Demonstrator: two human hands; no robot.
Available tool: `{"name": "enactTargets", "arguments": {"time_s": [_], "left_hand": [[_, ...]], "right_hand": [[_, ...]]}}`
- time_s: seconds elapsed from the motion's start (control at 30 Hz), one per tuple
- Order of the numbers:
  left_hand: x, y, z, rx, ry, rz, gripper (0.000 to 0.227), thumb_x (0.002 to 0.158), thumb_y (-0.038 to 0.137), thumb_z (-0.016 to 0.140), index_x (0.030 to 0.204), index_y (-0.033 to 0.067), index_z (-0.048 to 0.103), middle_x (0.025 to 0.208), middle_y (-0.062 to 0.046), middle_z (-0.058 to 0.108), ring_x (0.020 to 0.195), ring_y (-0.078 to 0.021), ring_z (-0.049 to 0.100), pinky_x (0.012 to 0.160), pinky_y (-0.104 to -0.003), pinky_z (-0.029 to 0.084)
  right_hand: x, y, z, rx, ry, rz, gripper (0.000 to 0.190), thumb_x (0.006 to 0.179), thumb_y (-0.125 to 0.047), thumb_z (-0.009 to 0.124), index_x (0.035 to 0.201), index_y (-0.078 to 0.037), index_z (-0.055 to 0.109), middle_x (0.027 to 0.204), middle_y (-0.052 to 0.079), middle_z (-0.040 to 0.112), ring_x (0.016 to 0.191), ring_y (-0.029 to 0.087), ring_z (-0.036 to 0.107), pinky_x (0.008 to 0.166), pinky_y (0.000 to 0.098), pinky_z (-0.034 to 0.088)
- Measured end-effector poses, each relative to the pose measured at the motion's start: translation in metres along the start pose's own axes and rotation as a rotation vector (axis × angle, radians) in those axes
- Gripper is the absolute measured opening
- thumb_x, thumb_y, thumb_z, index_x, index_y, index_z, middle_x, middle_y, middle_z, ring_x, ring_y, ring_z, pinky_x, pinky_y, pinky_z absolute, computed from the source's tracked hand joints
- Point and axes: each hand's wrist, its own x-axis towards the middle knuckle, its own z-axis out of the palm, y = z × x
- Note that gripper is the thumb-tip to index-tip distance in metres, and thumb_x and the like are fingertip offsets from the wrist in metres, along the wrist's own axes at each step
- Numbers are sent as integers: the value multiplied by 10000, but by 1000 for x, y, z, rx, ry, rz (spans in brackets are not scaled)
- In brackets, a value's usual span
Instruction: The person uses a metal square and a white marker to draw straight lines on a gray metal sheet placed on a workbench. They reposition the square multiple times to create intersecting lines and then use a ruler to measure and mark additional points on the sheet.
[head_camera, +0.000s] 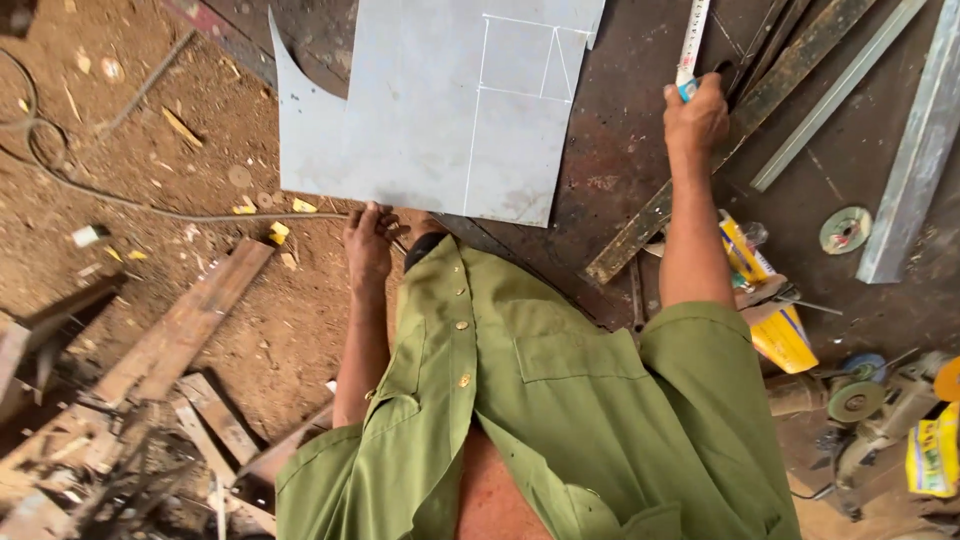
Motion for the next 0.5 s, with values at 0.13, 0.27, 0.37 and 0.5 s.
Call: {"name": "enactTargets", "arguments": {"time_s": [0.13,0.27,0.37,0.5], "left_hand": [[7,2,9,77,82,-95,90,1074,132,582,1056,44,583,976,-92,616,834,-209,667,757,-376,675],[18,-13,-3,-83,84,-50,93,1021,124,683,998,71,610,863,-124,691,752,-241,720,680,-423,689],[20,-17,-4,-121,102,-14,94,1005,131,705,973,78,634,828,-110,696,725,-227,714,652,-425,687],[23,-26,-12,-92,66,-30,131,1029,168,663,963,69,610,829,-105,665,741,-238,711,662,-437,681]], "right_hand": [[9,15,-1,83,98,103,279,868,-301,890,910,-109,691,850,141,789,720,376,746,551,563,530],[5,26,-30,285,350,-1,210,869,-280,828,918,-104,726,787,90,787,677,278,748,539,465,532],[-6,21,-45,234,266,-65,219,919,-276,791,984,-76,731,832,138,789,705,351,739,554,506,515],[-19,36,-26,230,189,-150,136,1034,-159,740,1056,-41,675,1017,132,696,890,272,688,656,444,559]]}}
